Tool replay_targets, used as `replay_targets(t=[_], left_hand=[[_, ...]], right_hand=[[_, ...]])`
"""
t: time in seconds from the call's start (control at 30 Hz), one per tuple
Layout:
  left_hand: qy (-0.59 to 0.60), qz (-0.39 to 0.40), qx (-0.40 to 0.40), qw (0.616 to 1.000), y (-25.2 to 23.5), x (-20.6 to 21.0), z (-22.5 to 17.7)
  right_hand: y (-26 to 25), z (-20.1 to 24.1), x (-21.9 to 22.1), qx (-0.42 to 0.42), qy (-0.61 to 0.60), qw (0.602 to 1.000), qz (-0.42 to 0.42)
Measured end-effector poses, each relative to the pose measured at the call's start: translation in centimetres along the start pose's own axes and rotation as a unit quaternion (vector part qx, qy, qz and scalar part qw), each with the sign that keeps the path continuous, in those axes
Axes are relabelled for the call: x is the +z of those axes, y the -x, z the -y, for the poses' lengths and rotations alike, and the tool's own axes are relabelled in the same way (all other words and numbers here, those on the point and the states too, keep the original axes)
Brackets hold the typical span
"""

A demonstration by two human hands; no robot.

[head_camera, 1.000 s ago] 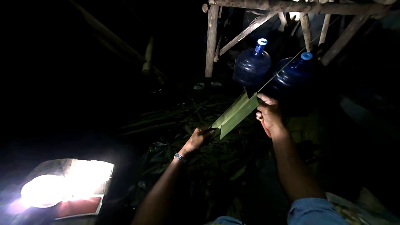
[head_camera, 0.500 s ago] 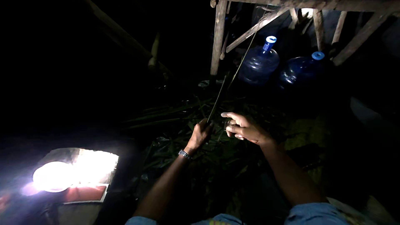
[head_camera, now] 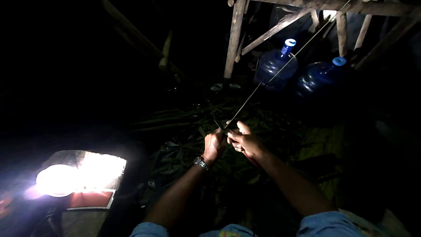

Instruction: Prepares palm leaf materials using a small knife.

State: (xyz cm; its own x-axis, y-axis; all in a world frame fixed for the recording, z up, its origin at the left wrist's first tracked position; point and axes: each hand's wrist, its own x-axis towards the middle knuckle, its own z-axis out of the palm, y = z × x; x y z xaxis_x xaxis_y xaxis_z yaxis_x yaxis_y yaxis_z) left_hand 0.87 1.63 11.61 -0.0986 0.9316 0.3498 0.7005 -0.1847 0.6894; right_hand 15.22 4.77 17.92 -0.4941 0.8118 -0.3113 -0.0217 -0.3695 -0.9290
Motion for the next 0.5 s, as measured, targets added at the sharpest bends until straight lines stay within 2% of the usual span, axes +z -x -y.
replay_targets(t=[0.23,0.5], left_hand=[[-0.107,-0.092,0.089,0.986,0.1,1.5,0.3],[-0.175,-0.103,0.1,0.974,0.1,1.9,-0.3]], right_hand=[[-0.8,0.5,-0.5,0.005,-0.009,0.997,-0.081],[-1.1,0.3,-0.9,-0.024,0.063,0.986,-0.149]])
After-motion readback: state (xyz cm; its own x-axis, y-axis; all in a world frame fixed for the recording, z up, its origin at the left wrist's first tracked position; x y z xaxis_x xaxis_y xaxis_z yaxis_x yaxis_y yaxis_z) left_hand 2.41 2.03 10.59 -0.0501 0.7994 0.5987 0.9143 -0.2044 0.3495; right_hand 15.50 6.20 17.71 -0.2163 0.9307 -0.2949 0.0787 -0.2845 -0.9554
